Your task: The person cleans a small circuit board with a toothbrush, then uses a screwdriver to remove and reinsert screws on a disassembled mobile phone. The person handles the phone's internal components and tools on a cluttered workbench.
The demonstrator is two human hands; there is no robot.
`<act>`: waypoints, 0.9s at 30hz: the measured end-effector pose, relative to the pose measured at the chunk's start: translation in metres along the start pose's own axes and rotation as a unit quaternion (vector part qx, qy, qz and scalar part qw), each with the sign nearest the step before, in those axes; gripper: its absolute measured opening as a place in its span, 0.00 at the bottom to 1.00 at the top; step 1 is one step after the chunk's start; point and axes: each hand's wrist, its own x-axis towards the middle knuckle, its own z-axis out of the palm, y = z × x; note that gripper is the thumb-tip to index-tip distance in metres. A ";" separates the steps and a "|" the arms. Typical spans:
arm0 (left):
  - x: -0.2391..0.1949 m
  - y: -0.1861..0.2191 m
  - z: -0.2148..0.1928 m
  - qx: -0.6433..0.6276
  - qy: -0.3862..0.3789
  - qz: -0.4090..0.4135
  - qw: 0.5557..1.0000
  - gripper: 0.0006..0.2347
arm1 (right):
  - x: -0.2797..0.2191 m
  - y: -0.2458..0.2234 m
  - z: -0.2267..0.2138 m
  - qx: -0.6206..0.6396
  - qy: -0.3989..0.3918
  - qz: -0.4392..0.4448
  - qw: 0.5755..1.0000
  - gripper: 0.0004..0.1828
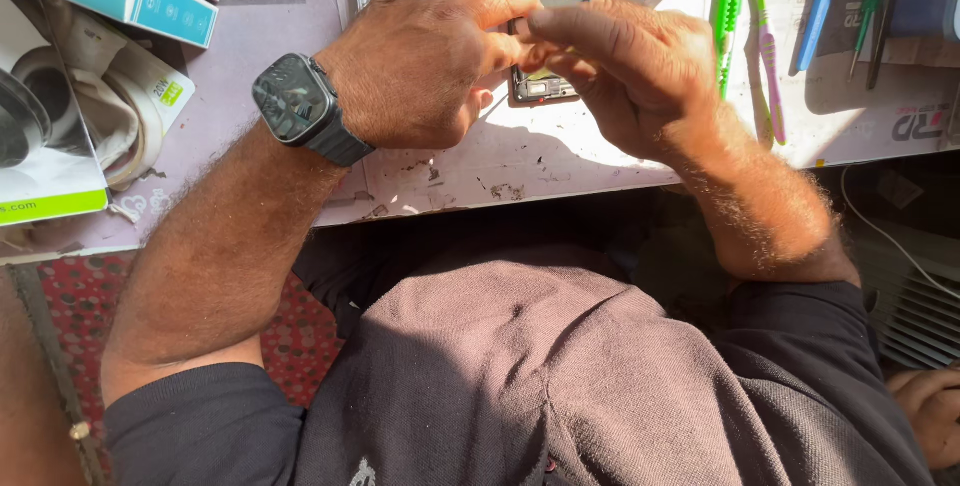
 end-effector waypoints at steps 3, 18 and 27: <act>-0.002 0.000 0.000 -0.013 0.009 0.004 1.000 0.14 | -0.001 -0.001 0.001 -0.025 -0.010 0.002 1.000 0.14; -0.005 -0.001 0.006 -0.023 0.009 -0.002 1.000 0.15 | -0.008 -0.005 0.002 -0.024 0.002 0.024 0.999 0.17; 0.005 0.000 -0.002 0.002 0.064 -0.001 0.998 0.16 | -0.007 -0.004 0.002 0.075 0.042 0.076 0.993 0.20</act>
